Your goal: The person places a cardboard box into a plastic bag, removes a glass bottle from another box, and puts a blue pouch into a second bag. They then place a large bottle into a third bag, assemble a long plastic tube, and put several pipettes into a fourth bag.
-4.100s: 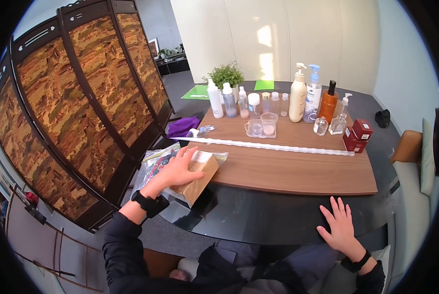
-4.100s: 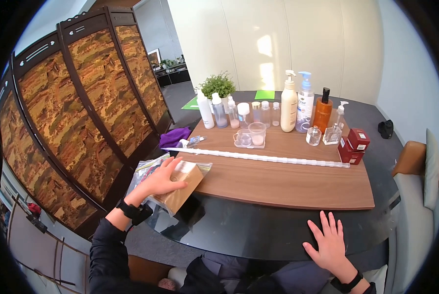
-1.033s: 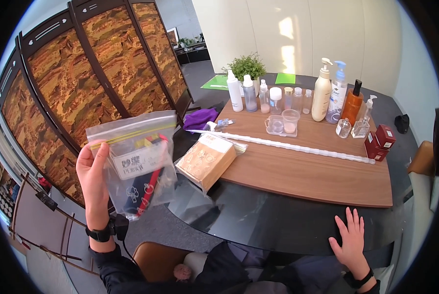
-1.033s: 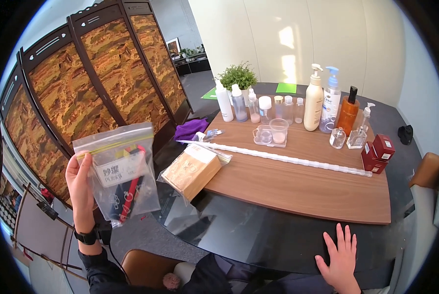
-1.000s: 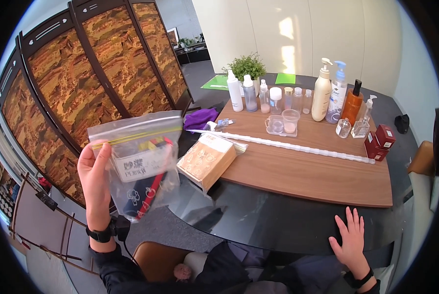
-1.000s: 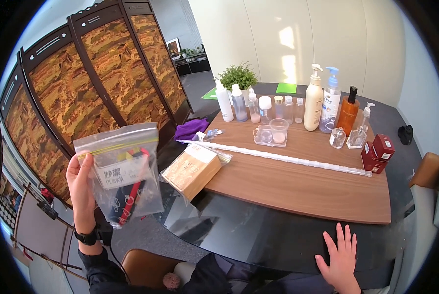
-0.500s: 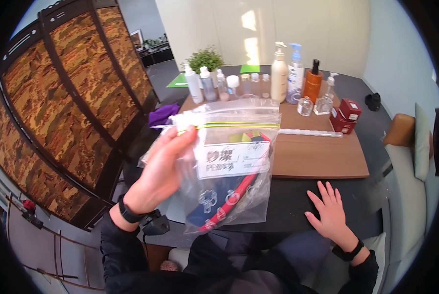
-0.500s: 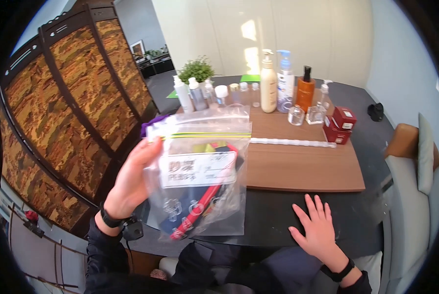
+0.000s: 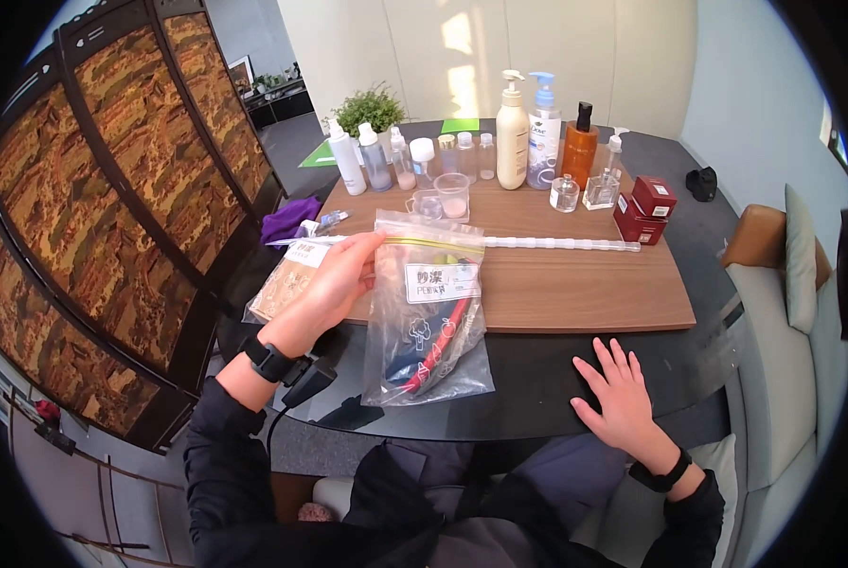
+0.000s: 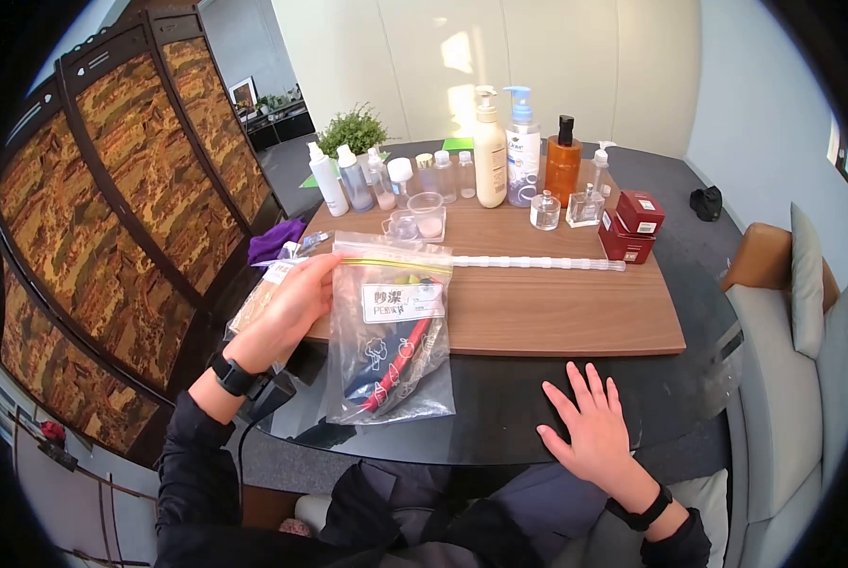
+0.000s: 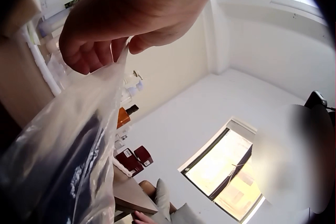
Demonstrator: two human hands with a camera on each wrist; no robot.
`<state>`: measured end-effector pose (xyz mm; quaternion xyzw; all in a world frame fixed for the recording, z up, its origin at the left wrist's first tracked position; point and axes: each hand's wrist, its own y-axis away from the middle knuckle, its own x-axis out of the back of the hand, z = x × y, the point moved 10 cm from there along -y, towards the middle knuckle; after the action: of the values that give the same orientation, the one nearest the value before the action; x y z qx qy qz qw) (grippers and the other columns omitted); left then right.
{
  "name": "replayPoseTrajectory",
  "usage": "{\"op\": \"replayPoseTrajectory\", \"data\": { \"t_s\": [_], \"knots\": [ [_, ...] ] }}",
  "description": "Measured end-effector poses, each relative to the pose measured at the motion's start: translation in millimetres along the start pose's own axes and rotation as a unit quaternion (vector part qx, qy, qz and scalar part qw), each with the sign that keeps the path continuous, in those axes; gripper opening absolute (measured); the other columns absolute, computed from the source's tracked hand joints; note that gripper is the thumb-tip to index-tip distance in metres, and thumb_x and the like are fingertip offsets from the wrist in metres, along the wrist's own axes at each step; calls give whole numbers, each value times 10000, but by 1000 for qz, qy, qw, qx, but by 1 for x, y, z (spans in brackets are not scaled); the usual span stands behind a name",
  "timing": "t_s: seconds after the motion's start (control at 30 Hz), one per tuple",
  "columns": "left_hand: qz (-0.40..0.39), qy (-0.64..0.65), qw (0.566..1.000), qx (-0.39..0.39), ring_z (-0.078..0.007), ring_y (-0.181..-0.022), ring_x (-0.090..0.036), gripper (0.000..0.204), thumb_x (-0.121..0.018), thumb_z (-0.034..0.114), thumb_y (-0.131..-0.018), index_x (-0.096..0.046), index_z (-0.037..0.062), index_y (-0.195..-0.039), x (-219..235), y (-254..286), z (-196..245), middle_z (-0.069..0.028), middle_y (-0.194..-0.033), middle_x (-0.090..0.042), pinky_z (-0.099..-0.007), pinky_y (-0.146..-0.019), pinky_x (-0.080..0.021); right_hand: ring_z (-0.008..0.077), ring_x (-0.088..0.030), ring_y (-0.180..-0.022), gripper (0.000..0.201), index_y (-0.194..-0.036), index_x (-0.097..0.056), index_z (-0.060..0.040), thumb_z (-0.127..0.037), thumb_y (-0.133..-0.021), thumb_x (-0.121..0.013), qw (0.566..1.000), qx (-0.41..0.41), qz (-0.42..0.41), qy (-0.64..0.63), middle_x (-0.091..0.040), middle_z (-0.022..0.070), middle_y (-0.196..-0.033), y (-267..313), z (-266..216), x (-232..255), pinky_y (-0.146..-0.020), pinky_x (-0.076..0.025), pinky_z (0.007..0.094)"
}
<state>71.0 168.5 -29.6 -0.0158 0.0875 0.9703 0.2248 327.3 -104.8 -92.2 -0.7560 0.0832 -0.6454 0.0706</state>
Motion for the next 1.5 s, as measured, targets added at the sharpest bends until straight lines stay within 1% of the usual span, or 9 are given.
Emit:
{"op": "replayPoseTrajectory", "data": {
  "t_s": [0.27,0.37,0.6,0.73,1.0,1.27,1.3,1.4,1.5],
  "knots": [
    [-27,-29,993,-111,-101,-890,-608,198,-684,235,-918,-639,73,-1022,-1,12,27,-30,-993,-675,-259,-780,-466,425,-287,-1390,579,-1367,-507,-153,-396,-855,-626,1000,-2,1,-1,-345,206,-1493,-1,1,0,-1115,-224,580],
    [0,42,990,-133,-109,-909,-605,210,-663,294,-932,-624,96,-989,2,18,38,-26,-1007,-676,-262,-778,-462,427,-289,-1387,578,-1365,-508,-151,-396,-855,-626,1000,-1,1,-1,-346,208,-1492,-1,0,-1,-1114,-225,580],
    [57,1,984,-168,-128,-1019,-593,250,-620,382,-949,-594,144,-1021,18,37,69,-5,-1099,-678,-334,-888,-412,427,-292,-1384,575,-1363,-510,-150,-396,-855,-620,1000,1,4,1,-347,210,-1489,0,0,0,-1113,-225,581],
    [92,29,968,-234,-113,-903,-620,222,-605,297,-970,-592,77,-991,35,46,89,-57,-1038,-691,-222,-732,-431,427,-290,-1385,578,-1364,-509,-147,-393,-853,-621,1000,-1,2,1,-346,209,-1489,0,0,-1,-1114,-224,580],
    [103,87,934,-331,-174,-893,-669,190,-569,284,-990,-595,99,-956,64,77,136,-92,-1070,-691,-254,-768,-478,427,-284,-1388,572,-1359,-517,-143,-389,-853,-619,1000,-6,-1,-5,-343,208,-1493,-1,1,0,-1117,-220,579],
    [103,137,911,-375,-194,-991,-644,212,-544,303,-998,-577,106,-1069,70,119,160,-93,-1119,-673,-287,-822,-464,430,-279,-1392,568,-1358,-517,-142,-386,-856,-618,1000,-9,-3,-8,-338,204,-1500,-1,0,0,-1121,-212,575],
    [71,161,913,-369,-205,-1016,-631,211,-531,275,-1003,-576,138,-1157,69,120,159,-65,-1151,-658,-331,-869,-493,430,-278,-1392,567,-1358,-518,-141,-386,-856,-618,1000,-10,-5,-8,-338,203,-1500,-1,0,0,-1121,-212,575],
    [52,187,916,-350,-230,-931,-669,207,-518,281,-1006,-566,101,-1096,53,124,155,-125,-1115,-663,-340,-812,-513,429,-276,-1394,575,-1359,-516,-138,-388,-853,-622,1000,-9,-4,-10,-338,201,-1501,-1,0,0,-1122,-212,572],
    [-5,202,940,-276,-242,-872,-666,196,-490,274,-1015,-549,91,-1049,20,112,137,-99,-1013,-647,-376,-830,-528,421,-273,-1398,555,-1364,-509,-138,-379,-871,-599,1000,-11,-6,-21,-337,206,-1500,-1,-1,2,-1129,-197,568]
  ]
}}
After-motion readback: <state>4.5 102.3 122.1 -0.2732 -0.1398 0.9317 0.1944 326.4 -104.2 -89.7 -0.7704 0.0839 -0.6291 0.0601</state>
